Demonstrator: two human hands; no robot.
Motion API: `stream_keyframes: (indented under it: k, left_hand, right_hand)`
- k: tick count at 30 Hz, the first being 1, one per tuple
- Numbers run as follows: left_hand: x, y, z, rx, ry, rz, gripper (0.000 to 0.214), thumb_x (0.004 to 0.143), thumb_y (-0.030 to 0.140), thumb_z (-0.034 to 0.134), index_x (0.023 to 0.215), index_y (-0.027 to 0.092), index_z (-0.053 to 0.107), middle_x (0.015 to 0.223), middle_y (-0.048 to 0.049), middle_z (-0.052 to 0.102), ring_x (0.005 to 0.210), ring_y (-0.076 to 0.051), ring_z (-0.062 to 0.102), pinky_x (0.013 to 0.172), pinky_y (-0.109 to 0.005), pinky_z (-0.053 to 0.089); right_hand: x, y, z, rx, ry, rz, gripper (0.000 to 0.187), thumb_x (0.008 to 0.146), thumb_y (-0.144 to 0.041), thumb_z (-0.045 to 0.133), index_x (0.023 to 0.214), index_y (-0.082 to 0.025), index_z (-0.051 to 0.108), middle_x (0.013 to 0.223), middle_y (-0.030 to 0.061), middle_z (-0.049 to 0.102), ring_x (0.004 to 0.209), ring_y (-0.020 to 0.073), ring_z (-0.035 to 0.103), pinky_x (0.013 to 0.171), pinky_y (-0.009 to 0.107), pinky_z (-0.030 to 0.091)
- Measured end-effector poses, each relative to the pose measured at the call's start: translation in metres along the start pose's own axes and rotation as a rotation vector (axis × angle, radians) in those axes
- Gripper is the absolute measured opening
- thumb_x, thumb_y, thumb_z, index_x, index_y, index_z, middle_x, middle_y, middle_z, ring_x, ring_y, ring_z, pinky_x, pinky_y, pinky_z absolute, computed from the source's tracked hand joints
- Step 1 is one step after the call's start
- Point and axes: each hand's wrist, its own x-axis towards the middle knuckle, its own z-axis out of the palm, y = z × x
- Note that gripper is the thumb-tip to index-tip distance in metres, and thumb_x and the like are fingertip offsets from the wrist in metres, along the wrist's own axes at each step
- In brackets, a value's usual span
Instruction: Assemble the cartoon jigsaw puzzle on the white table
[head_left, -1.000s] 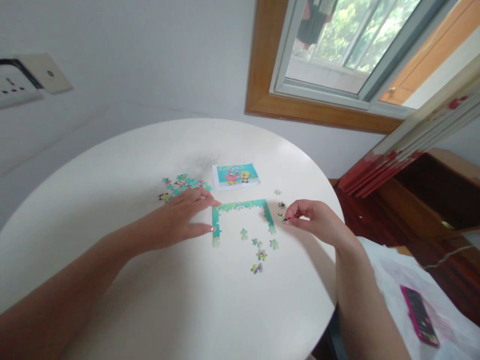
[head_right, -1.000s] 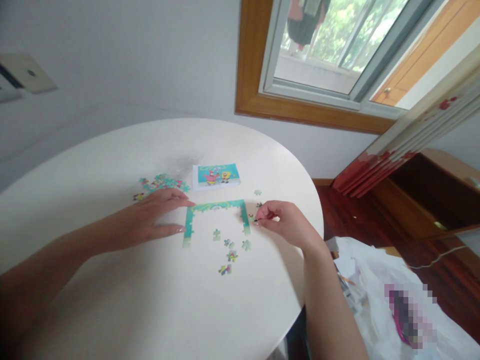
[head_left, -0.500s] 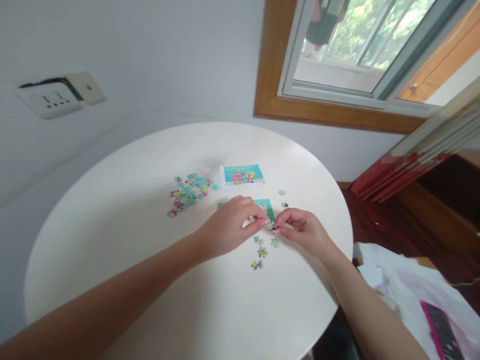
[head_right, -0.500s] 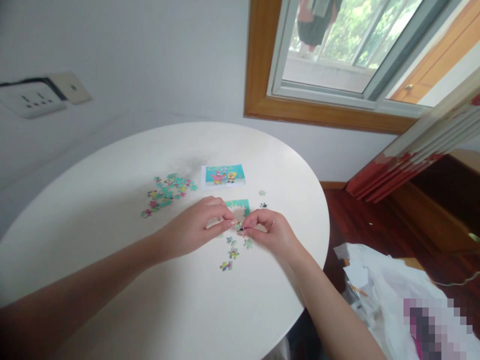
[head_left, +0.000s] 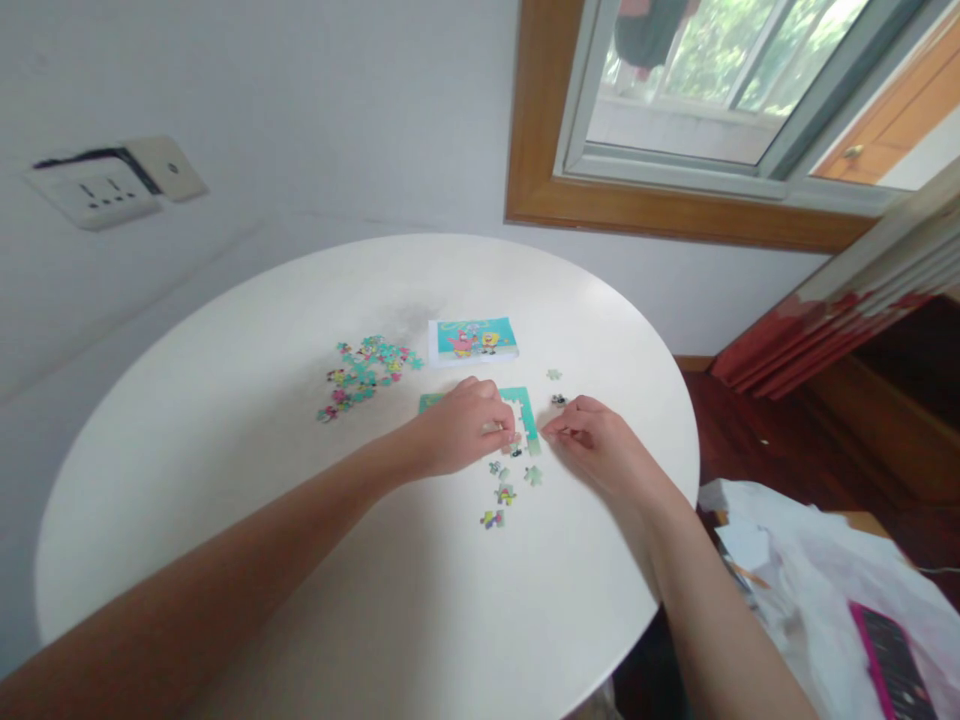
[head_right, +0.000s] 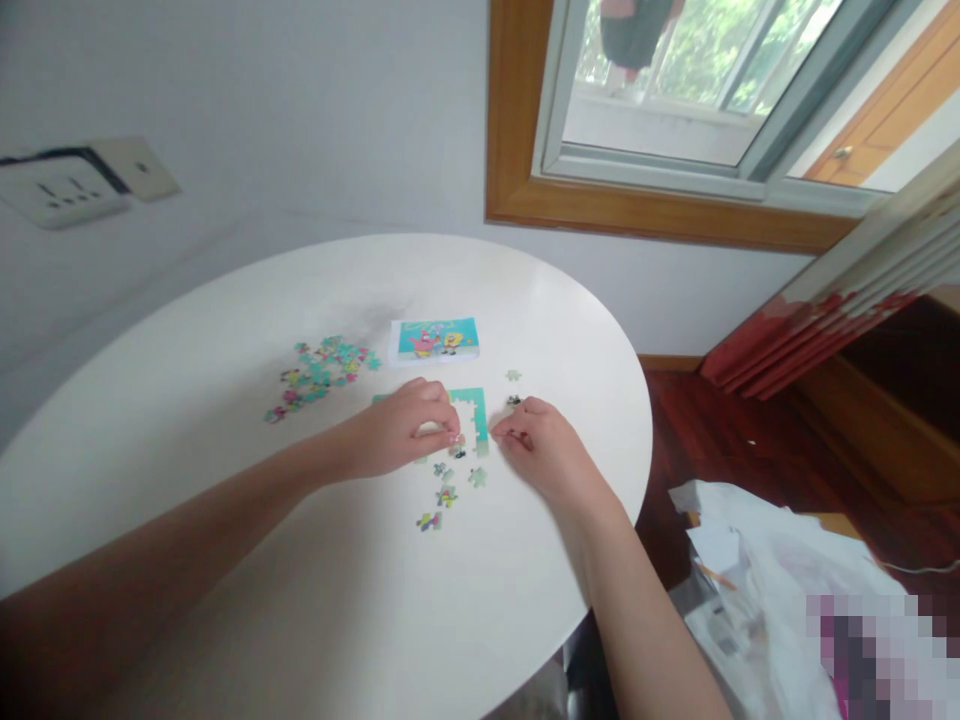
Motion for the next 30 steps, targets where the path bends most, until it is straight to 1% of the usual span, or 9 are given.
stream_keyframes:
  k: [3, 5, 7, 10, 16, 21, 24, 27, 30]
  left_hand:
    - [0.008, -0.007, 0.009, 0.066, -0.021, -0.020, 0.020, 0.091, 0.029, 0.056, 0.083, 0.021, 0.072, 0.086, -0.0041, 0.055, 0.093, -0.021, 0.051, 0.089, -0.034, 0.036]
    - [0.011, -0.010, 0.013, 0.097, -0.028, -0.014, 0.019, 0.090, 0.030, 0.056, 0.084, 0.022, 0.072, 0.087, -0.0045, 0.055, 0.093, -0.022, 0.050, 0.089, -0.034, 0.036]
    - [0.013, -0.012, 0.016, 0.122, -0.029, -0.001, 0.018, 0.090, 0.029, 0.056, 0.084, 0.022, 0.072, 0.087, -0.0044, 0.055, 0.093, -0.022, 0.050, 0.088, -0.034, 0.036]
    - [0.014, -0.012, 0.018, 0.158, -0.032, 0.015, 0.019, 0.091, 0.029, 0.055, 0.085, 0.022, 0.070, 0.085, -0.0039, 0.055, 0.091, -0.021, 0.050, 0.087, -0.034, 0.036]
    - [0.015, -0.008, 0.018, 0.241, -0.026, 0.022, 0.020, 0.093, 0.032, 0.052, 0.087, 0.020, 0.068, 0.087, -0.0047, 0.055, 0.090, -0.021, 0.050, 0.084, -0.033, 0.037]
    - [0.015, -0.001, 0.014, 0.282, -0.034, 0.026, 0.020, 0.094, 0.030, 0.051, 0.087, 0.019, 0.066, 0.086, -0.0052, 0.055, 0.088, -0.021, 0.050, 0.082, -0.033, 0.038]
    - [0.012, 0.003, 0.010, 0.264, -0.019, -0.004, 0.015, 0.092, 0.028, 0.054, 0.087, 0.019, 0.066, 0.089, -0.0057, 0.055, 0.090, -0.022, 0.050, 0.084, -0.035, 0.039]
    - [0.007, 0.006, 0.008, 0.234, 0.003, -0.015, 0.011, 0.088, 0.027, 0.060, 0.094, 0.020, 0.066, 0.093, -0.0055, 0.055, 0.095, -0.023, 0.050, 0.089, -0.036, 0.039]
    - [0.002, 0.010, 0.009, 0.202, -0.007, -0.018, 0.019, 0.084, 0.029, 0.067, 0.100, 0.021, 0.065, 0.098, -0.0054, 0.056, 0.100, -0.024, 0.049, 0.093, -0.038, 0.039]
  right_hand:
    - [-0.001, 0.002, 0.001, -0.028, -0.061, -0.051, 0.022, 0.080, -0.007, 0.061, 0.088, -0.020, 0.077, 0.084, 0.0031, 0.058, 0.064, 0.0101, 0.055, 0.065, 0.025, 0.047]
    - [0.000, 0.001, 0.001, -0.045, -0.085, -0.094, 0.020, 0.081, -0.008, 0.063, 0.089, -0.020, 0.077, 0.083, 0.0034, 0.058, 0.064, 0.0103, 0.054, 0.065, 0.025, 0.047]
    - [0.000, 0.000, 0.001, -0.066, -0.090, -0.126, 0.019, 0.081, -0.007, 0.064, 0.088, -0.020, 0.078, 0.082, 0.0038, 0.059, 0.066, 0.0109, 0.055, 0.067, 0.026, 0.047]
    - [0.001, 0.000, 0.002, -0.077, -0.085, -0.138, 0.019, 0.081, -0.008, 0.065, 0.086, -0.020, 0.078, 0.080, 0.0041, 0.061, 0.067, 0.0115, 0.056, 0.067, 0.026, 0.048]
    - [0.001, -0.001, 0.003, -0.080, -0.085, -0.124, 0.019, 0.081, -0.007, 0.065, 0.085, -0.020, 0.078, 0.079, 0.0046, 0.064, 0.067, 0.0122, 0.058, 0.068, 0.026, 0.049]
    - [0.001, -0.004, 0.001, -0.071, -0.084, -0.120, 0.018, 0.080, -0.006, 0.065, 0.084, -0.018, 0.077, 0.080, 0.0050, 0.065, 0.069, 0.0125, 0.060, 0.068, 0.026, 0.049]
    - [0.001, -0.004, 0.000, -0.067, -0.089, -0.122, 0.018, 0.082, -0.007, 0.064, 0.084, -0.018, 0.077, 0.080, 0.0051, 0.065, 0.069, 0.0123, 0.060, 0.067, 0.025, 0.049]
    - [0.001, -0.003, 0.001, -0.057, -0.089, -0.127, 0.017, 0.082, -0.007, 0.064, 0.085, -0.018, 0.077, 0.081, 0.0054, 0.065, 0.069, 0.0122, 0.060, 0.067, 0.025, 0.049]
    - [0.000, -0.002, 0.001, -0.062, -0.098, -0.137, 0.018, 0.083, -0.008, 0.063, 0.086, -0.018, 0.077, 0.081, 0.0051, 0.065, 0.070, 0.0125, 0.060, 0.068, 0.025, 0.049]
